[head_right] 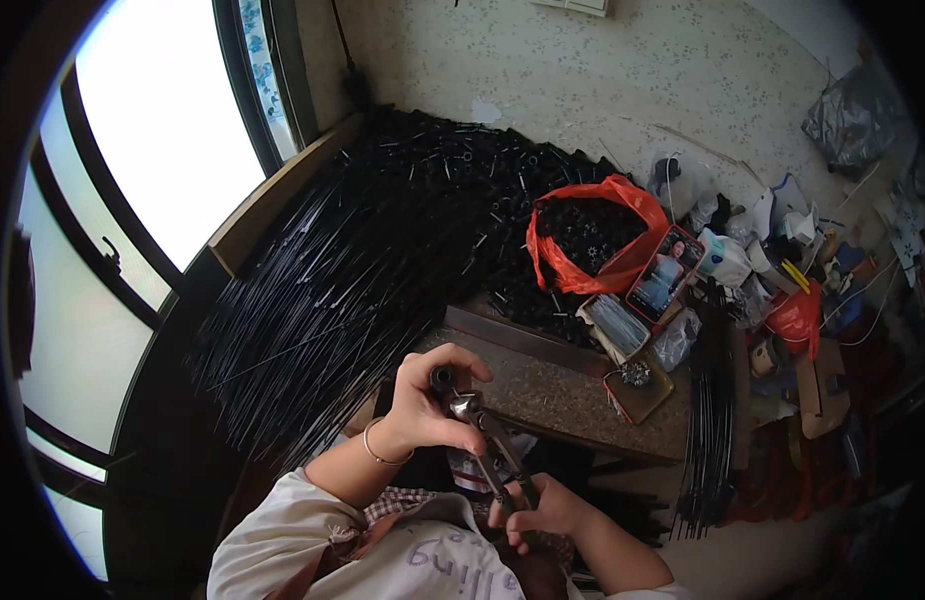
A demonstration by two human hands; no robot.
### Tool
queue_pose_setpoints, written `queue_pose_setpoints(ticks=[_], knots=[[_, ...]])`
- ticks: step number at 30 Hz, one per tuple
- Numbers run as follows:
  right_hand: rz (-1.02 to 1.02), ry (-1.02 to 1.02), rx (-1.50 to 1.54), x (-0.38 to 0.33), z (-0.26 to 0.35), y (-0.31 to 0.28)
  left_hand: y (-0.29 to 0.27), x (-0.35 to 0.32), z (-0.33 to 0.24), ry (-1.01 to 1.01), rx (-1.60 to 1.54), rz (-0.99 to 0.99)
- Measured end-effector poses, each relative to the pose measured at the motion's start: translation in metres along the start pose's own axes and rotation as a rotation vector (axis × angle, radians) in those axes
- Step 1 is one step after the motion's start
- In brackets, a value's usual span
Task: Assembling or processing bundles of long black rods or wires at a manufacturing workstation.
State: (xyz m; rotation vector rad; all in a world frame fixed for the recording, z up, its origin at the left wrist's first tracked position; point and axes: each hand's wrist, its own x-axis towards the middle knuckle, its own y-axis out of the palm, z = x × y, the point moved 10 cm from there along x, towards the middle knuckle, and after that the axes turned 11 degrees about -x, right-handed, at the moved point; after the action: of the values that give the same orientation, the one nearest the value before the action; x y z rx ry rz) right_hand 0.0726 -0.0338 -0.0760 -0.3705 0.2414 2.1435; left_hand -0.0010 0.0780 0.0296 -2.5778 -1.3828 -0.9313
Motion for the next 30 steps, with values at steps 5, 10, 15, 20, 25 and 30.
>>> queue_pose_setpoints(ticks=[5,10,15,20,25,30], knots=[[-0.97,-0.461,-1.148,-0.038,0.083,-0.052,-0.005,0.004,0.007,-0.028,0.04,-0.04],[-0.578,-0.236,-0.704,-0.022,0.046,-0.045,-0.01,0.01,0.017,-0.027,-0.19,-0.088],[-0.19,-0.047,-0.197,0.001,0.0,-0.023,0.003,0.015,0.018,-0.089,0.038,-0.079],[-0.035,-0.12,0.129,0.003,0.02,-0.03,0.004,0.02,0.017,-0.078,0.086,-0.031],[-0.096,-0.111,0.215,0.012,-0.007,-0.037,0.001,0.021,0.047,-0.187,-0.034,-0.137],[-0.249,-0.135,0.133,0.013,-0.021,-0.068,0.029,0.04,0.083,-0.194,0.021,-0.21]])
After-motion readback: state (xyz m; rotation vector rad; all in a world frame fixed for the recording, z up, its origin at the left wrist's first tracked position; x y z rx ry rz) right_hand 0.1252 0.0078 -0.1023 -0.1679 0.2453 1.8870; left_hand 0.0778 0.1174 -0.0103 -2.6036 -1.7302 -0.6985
